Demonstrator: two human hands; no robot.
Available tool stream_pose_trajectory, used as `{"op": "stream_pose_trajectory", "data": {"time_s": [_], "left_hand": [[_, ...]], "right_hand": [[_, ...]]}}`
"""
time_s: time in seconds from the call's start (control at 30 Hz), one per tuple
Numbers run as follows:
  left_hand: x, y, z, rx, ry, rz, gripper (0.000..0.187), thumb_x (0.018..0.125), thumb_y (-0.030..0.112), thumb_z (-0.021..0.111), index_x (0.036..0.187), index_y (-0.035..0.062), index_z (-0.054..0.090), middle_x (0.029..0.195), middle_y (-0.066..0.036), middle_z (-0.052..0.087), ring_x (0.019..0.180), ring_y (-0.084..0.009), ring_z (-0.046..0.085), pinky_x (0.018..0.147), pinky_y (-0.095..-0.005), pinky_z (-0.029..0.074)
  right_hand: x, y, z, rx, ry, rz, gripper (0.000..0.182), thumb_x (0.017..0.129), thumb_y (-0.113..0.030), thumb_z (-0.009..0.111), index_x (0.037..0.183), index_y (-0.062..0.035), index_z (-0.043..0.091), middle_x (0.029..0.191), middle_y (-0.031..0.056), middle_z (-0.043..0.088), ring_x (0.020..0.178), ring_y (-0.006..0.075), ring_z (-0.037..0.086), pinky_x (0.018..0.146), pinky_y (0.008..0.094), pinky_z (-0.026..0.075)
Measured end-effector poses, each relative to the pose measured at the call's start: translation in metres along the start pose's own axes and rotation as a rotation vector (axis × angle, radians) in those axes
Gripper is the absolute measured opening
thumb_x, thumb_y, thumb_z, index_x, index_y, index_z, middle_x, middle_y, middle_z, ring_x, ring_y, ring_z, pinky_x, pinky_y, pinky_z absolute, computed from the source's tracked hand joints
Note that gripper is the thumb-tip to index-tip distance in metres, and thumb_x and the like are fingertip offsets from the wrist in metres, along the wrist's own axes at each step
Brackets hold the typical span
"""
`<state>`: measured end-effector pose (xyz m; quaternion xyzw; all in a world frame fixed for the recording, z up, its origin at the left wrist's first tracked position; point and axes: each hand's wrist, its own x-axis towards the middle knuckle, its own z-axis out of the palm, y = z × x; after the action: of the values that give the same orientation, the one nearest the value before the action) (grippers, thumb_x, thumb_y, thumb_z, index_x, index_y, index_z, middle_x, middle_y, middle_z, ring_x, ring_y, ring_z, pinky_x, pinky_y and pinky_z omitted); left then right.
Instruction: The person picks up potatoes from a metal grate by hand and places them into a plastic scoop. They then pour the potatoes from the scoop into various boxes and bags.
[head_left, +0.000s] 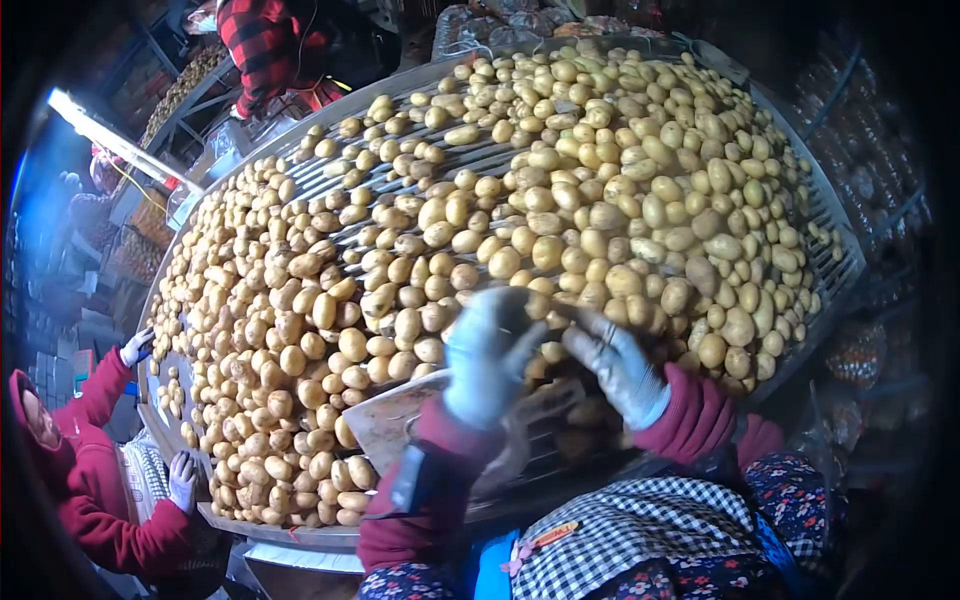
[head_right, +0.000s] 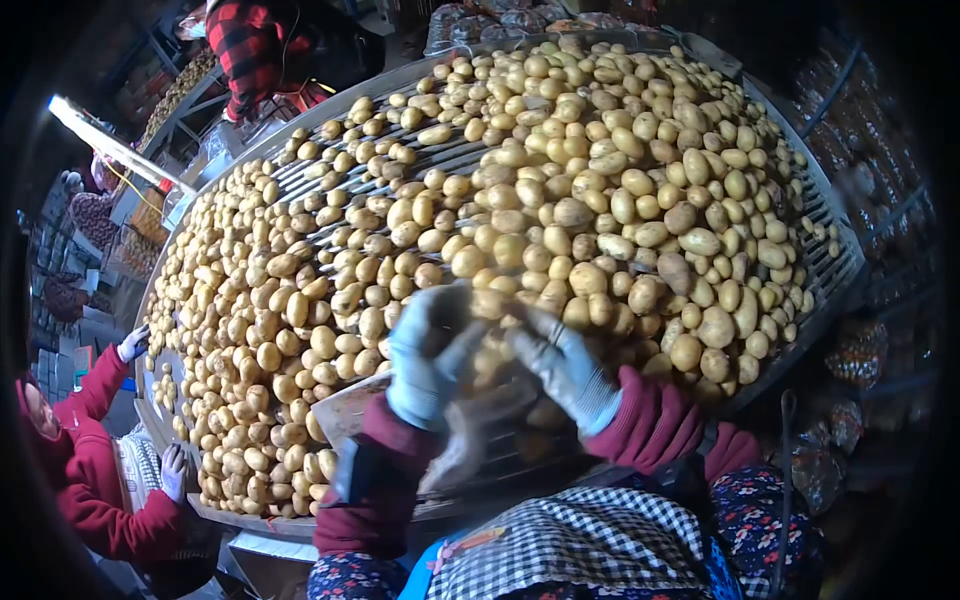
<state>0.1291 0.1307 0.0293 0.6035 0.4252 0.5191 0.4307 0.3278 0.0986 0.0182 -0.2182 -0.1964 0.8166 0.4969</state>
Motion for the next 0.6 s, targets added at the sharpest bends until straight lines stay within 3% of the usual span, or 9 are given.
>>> {"op": "stream_pose_trajectory", "data": {"time_s": [0.03, 0.07, 0.13, 0.17, 0.2, 0.3, 0.33, 0.5, 0.6], "left_hand": [[-0.004, 0.010, 0.006, -0.016, -0.019, 0.061, 0.043, 0.083, -0.003, 0.075, 0.123, 0.0009, 0.059, 0.108, -0.003, 0.063, 0.096, -0.0115, 0.060, 0.083, -0.0258, 0.051], [-0.007, 0.006, 0.009, -0.009, -0.002, 0.137, 0.042, 0.084, 0.001, 0.075, 0.123, 0.0008, 0.060, 0.109, -0.005, 0.064, 0.095, -0.0133, 0.062, 0.082, -0.0263, 0.051], [-0.011, 0.007, 0.000, 0.091, 0.000, 0.158, 0.036, 0.085, 0.005, 0.074, 0.119, 0.0006, 0.063, 0.105, -0.008, 0.065, 0.090, -0.0159, 0.063, 0.080, -0.0268, 0.052], [-0.015, 0.006, -0.005, 0.075, -0.004, 0.163, 0.036, 0.085, 0.005, 0.074, 0.119, 0.0006, 0.063, 0.105, -0.008, 0.065, 0.090, -0.0159, 0.063, 0.080, -0.0268, 0.052], [-0.017, 0.005, -0.011, 0.114, 0.023, 0.181, 0.033, 0.084, 0.006, 0.074, 0.115, 0.0003, 0.065, 0.102, -0.010, 0.065, 0.089, -0.0176, 0.064, 0.078, -0.0272, 0.052], [-0.021, 0.014, -0.014, 0.216, 0.083, 0.251, 0.027, 0.081, 0.007, 0.076, 0.105, -0.0002, 0.067, 0.097, -0.013, 0.065, 0.085, -0.0229, 0.065, 0.073, -0.0306, 0.053], [-0.018, 0.016, -0.010, 0.207, 0.116, 0.287, 0.026, 0.080, 0.007, 0.076, 0.103, 0.0003, 0.067, 0.098, -0.013, 0.066, 0.084, -0.0240, 0.065, 0.073, -0.0318, 0.053], [-0.008, 0.032, -0.015, 0.594, -0.077, 0.396, 0.022, 0.084, 0.006, 0.068, 0.105, 0.0045, 0.063, 0.102, -0.016, 0.065, 0.090, -0.0353, 0.064, 0.078, -0.0428, 0.052], [-0.008, 0.030, -0.014, 0.682, -0.257, 0.425, 0.043, 0.081, 0.013, 0.073, 0.121, 0.0032, 0.060, 0.106, -0.016, 0.064, 0.096, -0.0351, 0.062, 0.081, -0.0443, 0.051]], "right_hand": [[-0.001, 0.003, 0.035, -0.115, 0.372, -0.061, 0.050, 0.095, 0.001, 0.058, 0.143, 0.0015, 0.042, 0.111, 0.0064, 0.064, 0.079, 0.0075, 0.061, 0.075, 0.0168, 0.054], [-0.001, -0.002, -0.026, -0.158, -0.181, 0.039, 0.049, 0.096, -0.005, 0.061, 0.142, 0.0011, 0.044, 0.113, 0.0076, 0.062, 0.089, 0.0087, 0.059, 0.076, 0.0144, 0.050], [-0.016, 0.002, 0.010, -0.905, 0.005, 0.060, 0.046, 0.096, -0.007, 0.061, 0.140, -0.0003, 0.047, 0.105, 0.0034, 0.061, 0.082, 0.0052, 0.054, 0.070, 0.0137, 0.046], [-0.015, -0.016, 0.021, -1.381, 0.171, 0.859, 0.041, 0.097, -0.003, 0.055, 0.138, -0.0029, 0.050, 0.105, 0.0015, 0.060, 0.089, 0.0052, 0.053, 0.076, 0.0183, 0.048], [-0.033, 0.002, 0.034, -1.221, 0.034, 0.286, 0.039, 0.098, -0.004, 0.054, 0.137, -0.0003, 0.050, 0.112, 0.0049, 0.061, 0.093, 0.0054, 0.055, 0.083, 0.0209, 0.049], [-0.025, 0.017, 0.026, -0.225, 0.399, -0.064, 0.043, 0.097, -0.002, 0.055, 0.139, 0.0009, 0.049, 0.132, 0.0118, 0.060, 0.111, 0.0157, 0.060, 0.096, 0.0277, 0.049], [-0.021, 0.010, 0.039, -0.972, 0.227, -0.248, 0.041, 0.099, -0.002, 0.047, 0.140, -0.0019, 0.049, 0.130, 0.0100, 0.061, 0.113, 0.0205, 0.061, 0.099, 0.0328, 0.049], [0.028, 0.049, 0.011, -1.913, 0.177, -0.953, 0.039, 0.099, -0.007, 0.044, 0.136, -0.0033, 0.053, 0.119, 0.0190, 0.064, 0.101, 0.0279, 0.065, 0.089, 0.0356, 0.053], [0.026, 0.045, -0.012, -1.357, 0.192, -0.076, 0.028, 0.103, -0.010, 0.041, 0.121, -0.0020, 0.061, 0.105, 0.0169, 0.067, 0.092, 0.0231, 0.067, 0.081, 0.0359, 0.054]]}}
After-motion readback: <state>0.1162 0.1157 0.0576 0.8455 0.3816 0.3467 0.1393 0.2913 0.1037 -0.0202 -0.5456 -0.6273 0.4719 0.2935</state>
